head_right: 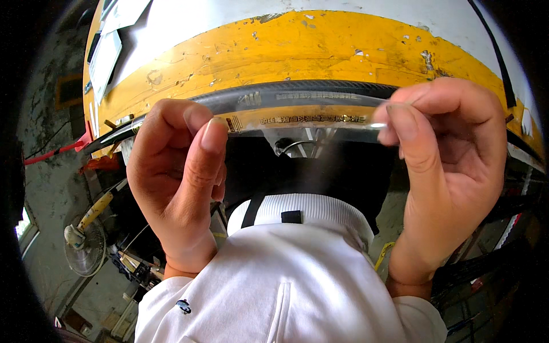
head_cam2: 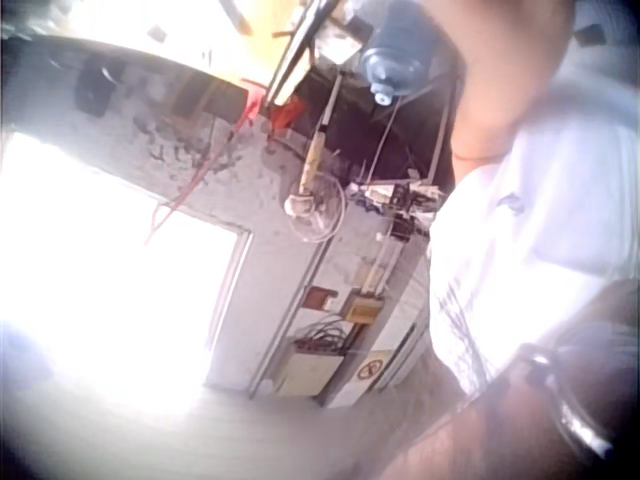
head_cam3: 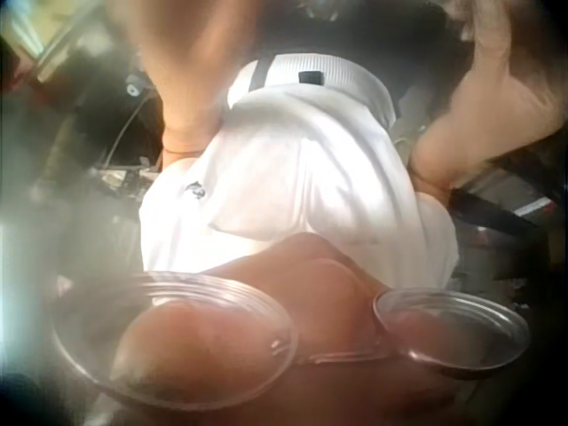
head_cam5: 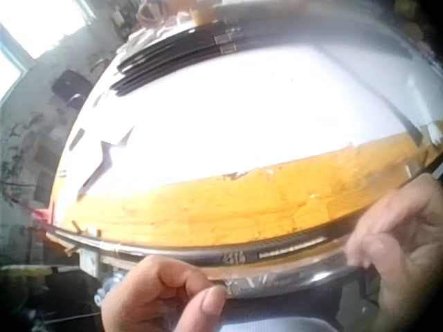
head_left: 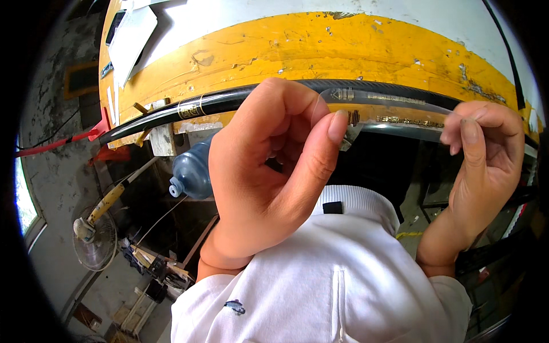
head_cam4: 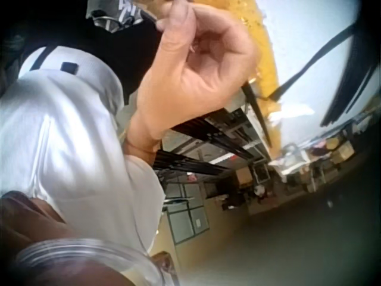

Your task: The person applies adhesive labels to several long black poles, smoothing the labels down by hand and then moving the poles to a stack.

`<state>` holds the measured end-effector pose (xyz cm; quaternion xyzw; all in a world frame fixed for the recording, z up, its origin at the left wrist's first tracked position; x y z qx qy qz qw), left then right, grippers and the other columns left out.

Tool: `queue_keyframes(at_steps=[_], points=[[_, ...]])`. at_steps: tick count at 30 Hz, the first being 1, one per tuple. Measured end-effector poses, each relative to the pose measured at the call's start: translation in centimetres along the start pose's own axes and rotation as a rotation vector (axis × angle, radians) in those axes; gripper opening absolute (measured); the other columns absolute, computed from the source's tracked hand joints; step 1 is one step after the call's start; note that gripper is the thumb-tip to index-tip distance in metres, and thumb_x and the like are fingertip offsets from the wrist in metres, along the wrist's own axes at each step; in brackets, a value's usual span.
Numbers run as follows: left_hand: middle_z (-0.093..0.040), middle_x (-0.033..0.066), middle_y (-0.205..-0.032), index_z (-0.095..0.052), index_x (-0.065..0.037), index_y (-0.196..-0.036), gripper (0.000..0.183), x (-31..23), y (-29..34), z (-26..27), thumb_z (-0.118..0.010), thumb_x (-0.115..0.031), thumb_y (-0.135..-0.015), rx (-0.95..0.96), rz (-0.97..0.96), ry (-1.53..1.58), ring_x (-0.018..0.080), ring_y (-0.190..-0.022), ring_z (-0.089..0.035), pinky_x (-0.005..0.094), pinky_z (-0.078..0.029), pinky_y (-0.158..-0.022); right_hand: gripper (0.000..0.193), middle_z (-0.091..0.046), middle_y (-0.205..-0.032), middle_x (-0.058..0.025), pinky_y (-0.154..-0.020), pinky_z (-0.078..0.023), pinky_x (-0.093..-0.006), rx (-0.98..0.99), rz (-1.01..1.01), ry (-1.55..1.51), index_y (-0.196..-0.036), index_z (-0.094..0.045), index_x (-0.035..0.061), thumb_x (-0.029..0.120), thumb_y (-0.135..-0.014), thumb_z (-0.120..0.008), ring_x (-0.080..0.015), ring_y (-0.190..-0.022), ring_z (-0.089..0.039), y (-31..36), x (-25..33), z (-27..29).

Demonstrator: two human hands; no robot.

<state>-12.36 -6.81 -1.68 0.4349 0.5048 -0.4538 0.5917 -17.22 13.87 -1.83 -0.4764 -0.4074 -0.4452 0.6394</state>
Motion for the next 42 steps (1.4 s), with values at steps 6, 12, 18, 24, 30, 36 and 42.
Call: queue_keyframes(at_steps=[6, 12, 18, 24, 30, 36, 42], points=[[-0.054, -0.0024, -0.068, -0.056, 0.000, -0.085, 0.014, 0.9, -0.1, 0.0, -0.068, -0.007, -0.087, -0.058, 0.022, -0.135, -0.0006, -0.048, -0.040, 0.0148, -0.027, -0.042, 0.027, -0.062, -0.092, -0.0100, -0.068, -0.046, -0.0185, -0.077, 0.094, 0.172, -0.102, -0.055, 0.0012, -0.012, -0.081, -0.065, -0.0089, -0.076, -0.059, 0.7, -0.9, -0.9], [-0.057, -0.0023, -0.067, -0.058, 0.000, -0.082, 0.014, 0.1, -0.6, -0.4, -0.071, -0.005, -0.084, -0.070, 0.035, -0.403, -0.0002, -0.051, -0.045, 0.0139, -0.029, -0.045, 0.037, -0.062, -0.087, -0.0073, -0.074, -0.048, -0.0192, 0.003, 0.188, 0.246, -0.106, -0.056, 0.0013, -0.015, -0.076, -0.070, -0.0089, -0.076, -0.059, 0.3, -0.8, -0.9], [-0.057, -0.0021, -0.066, -0.059, 0.000, -0.080, 0.014, 0.1, -0.9, -0.4, -0.073, -0.002, -0.082, -0.037, -0.049, -0.569, 0.0007, -0.054, -0.048, 0.0136, -0.033, -0.049, 0.041, -0.062, -0.084, -0.0071, -0.069, -0.047, -0.0193, 0.111, 0.211, 0.347, -0.109, -0.055, 0.0009, -0.016, -0.075, -0.070, -0.0083, -0.072, -0.056, 0.0, -1.1, -0.7], [-0.058, -0.0020, -0.065, -0.058, -0.001, -0.079, 0.016, -0.1, -1.0, -0.6, -0.073, -0.001, -0.081, -0.042, 0.000, -0.565, 0.0009, -0.054, -0.049, 0.0136, -0.033, -0.049, 0.043, -0.061, -0.084, -0.0094, -0.067, -0.046, -0.0197, 0.098, 0.212, 0.349, -0.112, -0.053, -0.0009, -0.017, -0.075, -0.069, -0.0091, -0.071, -0.055, 0.2, -1.3, -1.0], [-0.057, -0.0028, -0.062, -0.056, -0.003, -0.077, 0.017, -0.1, -1.1, -0.7, -0.073, -0.001, -0.080, -0.059, 0.015, -0.533, 0.0006, -0.053, -0.049, 0.0137, -0.033, -0.049, 0.044, -0.061, -0.086, -0.0114, -0.065, -0.045, -0.0197, 0.150, 0.253, 0.385, -0.112, -0.052, -0.0020, -0.018, -0.075, -0.068, -0.0096, -0.071, -0.055, 0.0, -1.3, -0.9], [-0.056, -0.0033, -0.062, -0.056, -0.003, -0.077, 0.018, -0.2, -1.0, -0.7, -0.073, -0.001, -0.080, -0.058, 0.027, -0.531, 0.0002, -0.053, -0.047, 0.0137, -0.033, -0.050, 0.043, -0.060, -0.085, -0.0113, -0.064, -0.044, -0.0199, 0.171, 0.257, 0.390, -0.112, -0.052, -0.0024, -0.019, -0.076, -0.066, -0.0101, -0.070, -0.054, -0.1, -1.1, -0.8], [-0.057, -0.0029, -0.063, -0.056, -0.003, -0.077, 0.018, -0.1, -1.1, -0.7, -0.073, -0.001, -0.080, -0.055, -0.003, -0.521, 0.0003, -0.053, -0.048, 0.0137, -0.033, -0.049, 0.041, -0.059, -0.083, -0.0094, -0.064, -0.043, -0.0194, 0.150, 0.265, 0.376, -0.111, -0.052, -0.0022, -0.019, -0.076, -0.066, -0.0097, -0.069, -0.053, 0.0, -1.3, -0.9]])
Point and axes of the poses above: each hand's wrist, its own y-axis away from the middle knuckle, its own z-axis out of the back of the hand, x = y × z, the point moved 4 cm from there along -y, towards the middle knuckle
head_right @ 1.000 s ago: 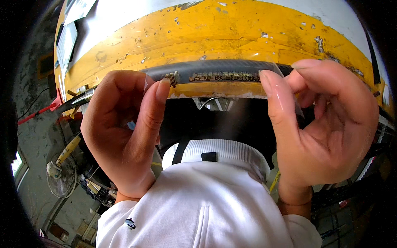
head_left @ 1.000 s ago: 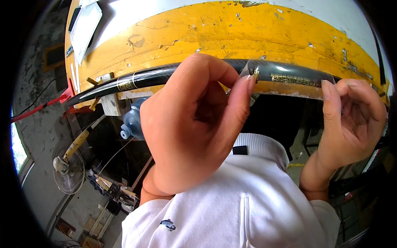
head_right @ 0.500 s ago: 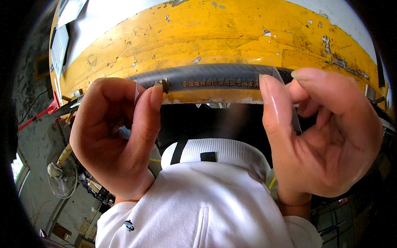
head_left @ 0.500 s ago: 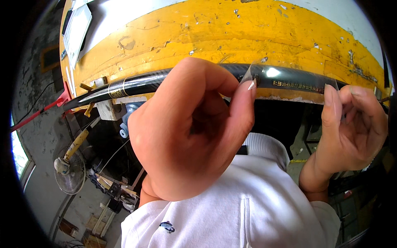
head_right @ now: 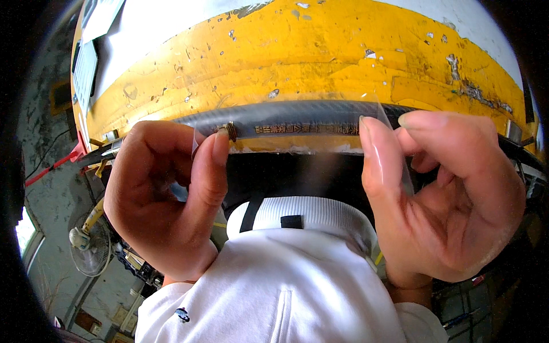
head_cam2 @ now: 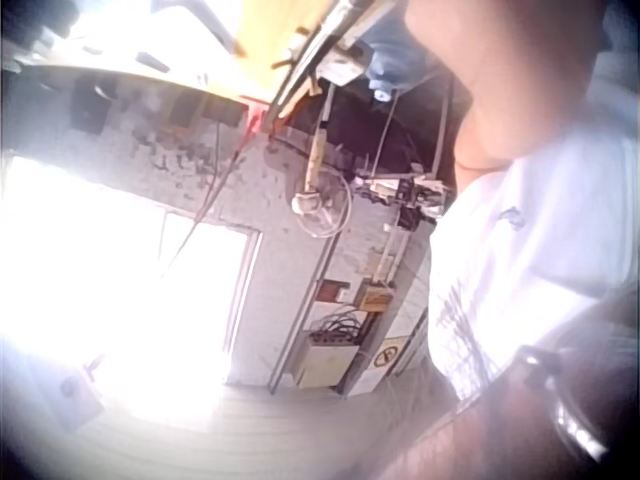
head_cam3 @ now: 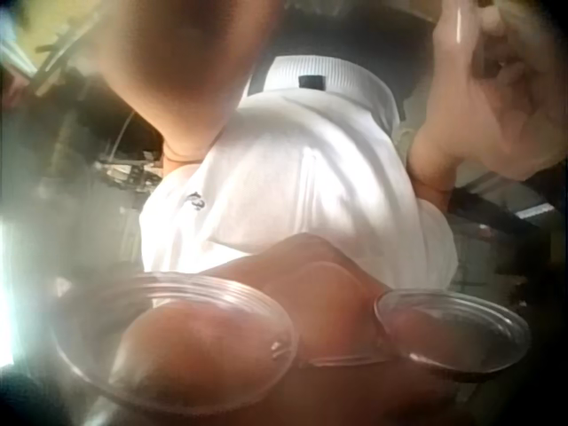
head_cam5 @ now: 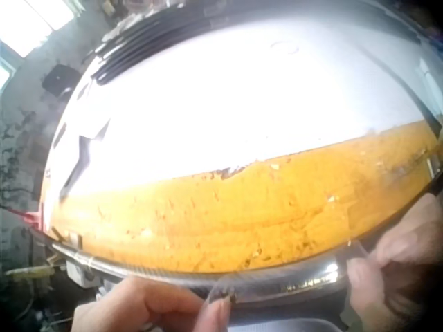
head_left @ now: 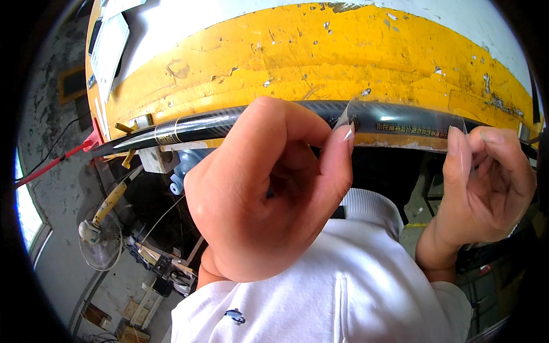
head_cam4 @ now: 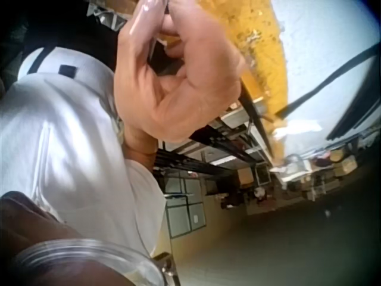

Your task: The person applies adhesive labels to several long black poles, smoothing the labels down by hand and then moving the poles to a stack.

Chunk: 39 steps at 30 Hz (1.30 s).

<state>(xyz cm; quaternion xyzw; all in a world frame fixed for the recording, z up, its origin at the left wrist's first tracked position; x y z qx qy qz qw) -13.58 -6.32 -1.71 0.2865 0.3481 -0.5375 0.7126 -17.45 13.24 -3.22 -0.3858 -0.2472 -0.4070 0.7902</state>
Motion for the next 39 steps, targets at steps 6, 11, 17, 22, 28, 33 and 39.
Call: queue_keyframes(at_steps=[6, 11, 17, 22, 28, 33, 39], points=[[-0.057, -0.0022, -0.063, -0.056, -0.002, -0.077, 0.018, 0.09, -0.03, 0.03, -0.074, 0.001, -0.079, 0.005, 0.004, 0.029, 0.0006, -0.053, -0.049, 0.0134, -0.033, -0.049, 0.041, -0.058, -0.081, -0.0083, -0.063, -0.042, -0.0193, 0.000, -0.005, -0.017, -0.111, -0.052, -0.0018, -0.019, -0.076, -0.065, -0.0094, -0.069, -0.052, -0.04, -0.11, 0.01], [-0.057, -0.0018, -0.063, -0.056, -0.002, -0.077, 0.017, 0.26, -0.04, -0.08, -0.073, 0.001, -0.079, -0.002, -0.030, 0.033, 0.0008, -0.053, -0.049, 0.0136, -0.034, -0.049, 0.042, -0.056, -0.080, -0.0083, -0.063, -0.042, -0.0200, -0.025, -0.050, 0.045, -0.111, -0.051, -0.0022, -0.020, -0.075, -0.065, -0.0100, -0.069, -0.051, 0.02, 0.36, -0.19], [-0.056, -0.0023, -0.063, -0.056, -0.003, -0.076, 0.018, 0.09, -0.01, -0.27, -0.073, 0.001, -0.079, -0.035, -0.013, 0.040, 0.0010, -0.054, -0.049, 0.0137, -0.033, -0.050, 0.044, -0.056, -0.079, -0.0094, -0.064, -0.043, -0.0214, 0.020, -0.022, 0.003, -0.111, -0.051, -0.0028, -0.022, -0.074, -0.064, -0.0119, -0.069, -0.051, -0.18, 0.12, -0.11], [-0.057, -0.0025, -0.066, -0.056, -0.003, -0.077, 0.017, -0.12, 0.15, -0.32, -0.073, 0.001, -0.080, -0.047, 0.020, 0.044, 0.0010, -0.057, -0.049, 0.0138, -0.034, -0.053, 0.047, -0.055, -0.077, -0.0095, -0.062, -0.043, -0.0215, 0.032, 0.018, 0.011, -0.111, -0.050, -0.0037, -0.023, -0.072, -0.065, -0.0123, -0.067, -0.050, -0.47, 0.15, -0.11], [-0.056, -0.0024, -0.068, -0.056, -0.002, -0.079, 0.017, 0.15, 0.21, -0.29, -0.072, 0.000, -0.081, -0.045, 0.020, 0.087, 0.0011, -0.057, -0.048, 0.0140, -0.035, -0.054, 0.047, -0.056, -0.077, -0.0089, -0.059, -0.040, -0.0211, 0.025, 0.032, 0.015, -0.112, -0.051, -0.0032, -0.023, -0.071, -0.066, -0.0119, -0.065, -0.049, -0.55, 0.09, -0.17], [-0.055, -0.0027, -0.067, -0.054, -0.002, -0.078, 0.018, 0.13, 0.31, -0.43, -0.071, -0.001, -0.082, -0.059, 0.027, 0.082, 0.0006, -0.054, -0.046, 0.0142, -0.033, -0.050, 0.046, -0.056, -0.076, -0.0091, -0.058, -0.040, -0.0217, 0.020, 0.033, 0.007, -0.112, -0.051, -0.0038, -0.022, -0.072, -0.066, -0.0123, -0.063, -0.049, -0.35, 0.12, -0.19], [-0.054, -0.0021, -0.065, -0.054, -0.003, -0.078, 0.018, 0.26, 0.21, -0.53, -0.071, 0.000, -0.083, -0.061, -0.007, 0.077, 0.0006, -0.051, -0.045, 0.0146, -0.031, -0.046, 0.045, -0.057, -0.076, -0.0092, -0.056, -0.039, -0.0224, 0.018, 0.024, 0.009, -0.114, -0.052, -0.0044, -0.020, -0.073, -0.065, -0.0127, -0.061, -0.048, -0.19, -0.01, -0.08]])
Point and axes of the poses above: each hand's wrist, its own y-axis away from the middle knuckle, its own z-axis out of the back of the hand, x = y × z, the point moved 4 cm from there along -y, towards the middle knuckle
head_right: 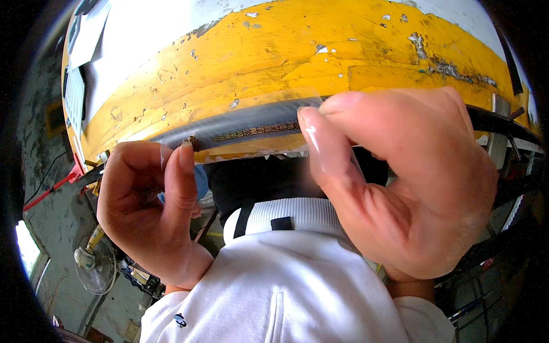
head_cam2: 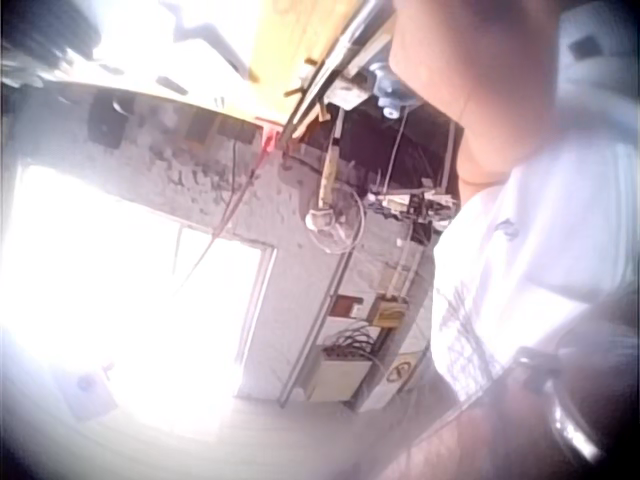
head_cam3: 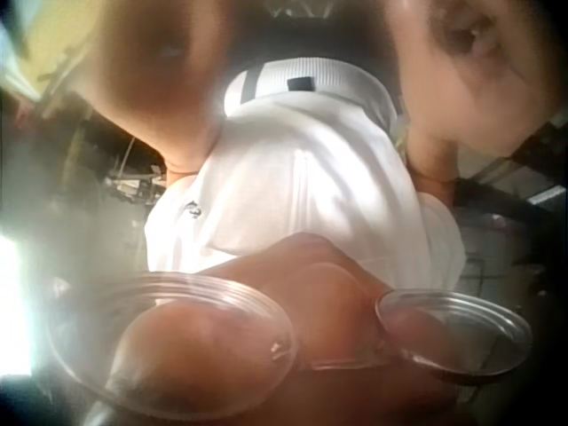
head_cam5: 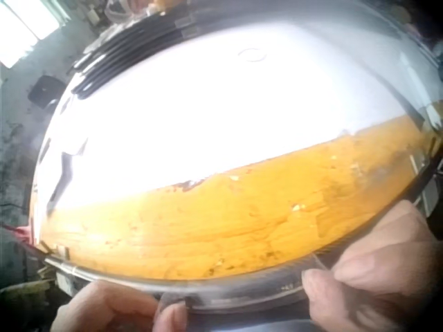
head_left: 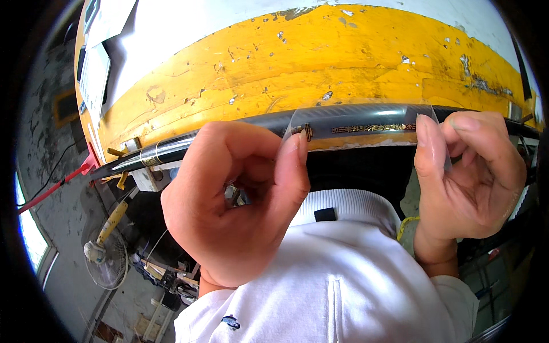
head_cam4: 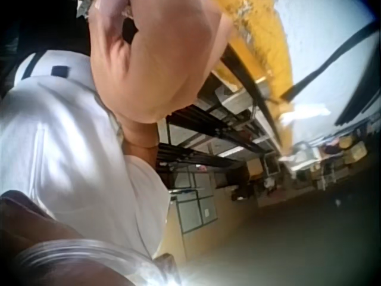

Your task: The person applies adhesive labels to several long black poles, smoothing the labels down by hand and then moving the poles to a stack.

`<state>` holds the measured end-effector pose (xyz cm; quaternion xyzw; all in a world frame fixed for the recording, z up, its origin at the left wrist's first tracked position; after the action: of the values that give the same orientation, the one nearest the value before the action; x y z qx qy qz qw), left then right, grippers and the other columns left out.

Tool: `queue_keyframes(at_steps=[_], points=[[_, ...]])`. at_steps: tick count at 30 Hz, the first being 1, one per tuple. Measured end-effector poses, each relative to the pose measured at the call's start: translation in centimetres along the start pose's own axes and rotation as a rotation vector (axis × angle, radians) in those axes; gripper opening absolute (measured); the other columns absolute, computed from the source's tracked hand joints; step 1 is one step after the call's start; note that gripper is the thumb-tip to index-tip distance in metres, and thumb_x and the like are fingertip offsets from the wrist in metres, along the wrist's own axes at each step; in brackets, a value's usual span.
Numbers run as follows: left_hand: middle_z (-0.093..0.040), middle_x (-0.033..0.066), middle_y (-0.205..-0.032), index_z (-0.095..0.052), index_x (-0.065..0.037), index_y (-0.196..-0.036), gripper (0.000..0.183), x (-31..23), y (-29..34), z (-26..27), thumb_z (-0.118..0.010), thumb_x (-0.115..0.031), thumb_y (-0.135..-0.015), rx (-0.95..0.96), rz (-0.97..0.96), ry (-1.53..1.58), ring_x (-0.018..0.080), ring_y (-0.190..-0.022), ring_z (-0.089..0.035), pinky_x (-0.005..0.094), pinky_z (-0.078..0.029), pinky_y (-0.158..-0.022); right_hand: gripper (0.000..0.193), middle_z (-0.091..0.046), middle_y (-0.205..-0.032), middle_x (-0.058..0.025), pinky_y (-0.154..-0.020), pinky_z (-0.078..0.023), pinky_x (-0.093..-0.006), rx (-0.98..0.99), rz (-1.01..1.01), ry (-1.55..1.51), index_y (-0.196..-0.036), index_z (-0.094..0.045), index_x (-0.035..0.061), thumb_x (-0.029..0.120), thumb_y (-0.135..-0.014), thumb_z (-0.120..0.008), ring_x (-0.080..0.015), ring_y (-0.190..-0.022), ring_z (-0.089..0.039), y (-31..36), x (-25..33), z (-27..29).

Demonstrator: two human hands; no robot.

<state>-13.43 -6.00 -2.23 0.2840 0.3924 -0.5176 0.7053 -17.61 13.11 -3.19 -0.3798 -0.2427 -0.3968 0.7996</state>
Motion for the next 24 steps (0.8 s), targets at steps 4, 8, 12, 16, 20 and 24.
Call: queue_keyframes(at_steps=[4, 8, 12, 16, 20, 24], points=[[-0.054, -0.0021, -0.064, -0.054, -0.003, -0.077, 0.018, 0.17, 0.11, 0.03, -0.070, 0.000, -0.083, -0.011, 0.024, 0.050, 0.0002, -0.048, -0.043, 0.0142, -0.029, -0.043, 0.044, -0.057, -0.075, -0.0093, -0.055, -0.039, -0.0229, -0.002, -0.001, 0.004, -0.114, -0.053, -0.0048, -0.019, -0.074, -0.064, -0.0130, -0.060, -0.048, 0.07, 0.03, -0.02], [-0.054, -0.0023, -0.063, -0.053, -0.003, -0.077, 0.019, 0.19, 0.08, -0.05, -0.071, 0.000, -0.083, -0.020, 0.028, 0.071, -0.0001, -0.047, -0.043, 0.0139, -0.029, -0.042, 0.043, -0.058, -0.075, -0.0094, -0.054, -0.038, -0.0234, -0.005, -0.004, 0.007, -0.115, -0.054, -0.0052, -0.019, -0.075, -0.063, -0.0132, -0.058, -0.048, 0.17, 0.04, -0.10], [-0.053, -0.0025, -0.062, -0.053, -0.003, -0.077, 0.019, 0.14, 0.06, -0.07, -0.071, 0.000, -0.083, -0.022, 0.034, 0.061, -0.0002, -0.046, -0.042, 0.0138, -0.029, -0.042, 0.043, -0.058, -0.075, -0.0095, -0.053, -0.038, -0.0239, -0.008, -0.005, 0.008, -0.116, -0.054, -0.0056, -0.018, -0.076, -0.062, -0.0135, -0.057, -0.047, 0.20, 0.10, -0.14], [-0.053, -0.0024, -0.062, -0.053, -0.003, -0.077, 0.019, 0.25, 0.04, -0.02, -0.071, 0.000, -0.083, -0.016, 0.019, 0.068, -0.0002, -0.046, -0.042, 0.0137, -0.029, -0.042, 0.042, -0.059, -0.074, -0.0096, -0.052, -0.038, -0.0244, -0.007, -0.008, 0.012, -0.117, -0.055, -0.0060, -0.017, -0.076, -0.062, -0.0138, -0.055, -0.047, 0.26, 0.06, -0.21], [-0.053, -0.0025, -0.062, -0.053, -0.003, -0.077, 0.019, 0.32, 0.08, -0.04, -0.072, -0.001, -0.083, -0.028, 0.015, 0.064, -0.0001, -0.047, -0.043, 0.0137, -0.030, -0.042, 0.042, -0.059, -0.074, -0.0097, -0.051, -0.037, -0.0249, -0.009, -0.006, 0.017, -0.117, -0.056, -0.0064, -0.016, -0.077, -0.061, -0.0141, -0.054, -0.047, 0.32, 0.08, -0.28], [-0.054, -0.0024, -0.063, -0.054, -0.003, -0.077, 0.019, 0.29, 0.11, -0.03, -0.072, -0.001, -0.083, -0.030, 0.033, 0.071, -0.0002, -0.047, -0.043, 0.0138, -0.030, -0.042, 0.041, -0.059, -0.074, -0.0098, -0.050, -0.037, -0.0254, -0.011, -0.008, 0.019, -0.118, -0.056, -0.0068, -0.015, -0.078, -0.060, -0.0144, -0.053, -0.046, 0.40, 0.10, -0.37]])
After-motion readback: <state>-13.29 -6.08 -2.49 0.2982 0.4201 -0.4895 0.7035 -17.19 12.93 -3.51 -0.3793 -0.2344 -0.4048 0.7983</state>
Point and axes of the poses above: each hand's wrist, its own y-axis away from the middle knuckle, its own z-axis out of the back of the hand, x = y × z, the point moved 4 cm from there along -y, towards the middle knuckle
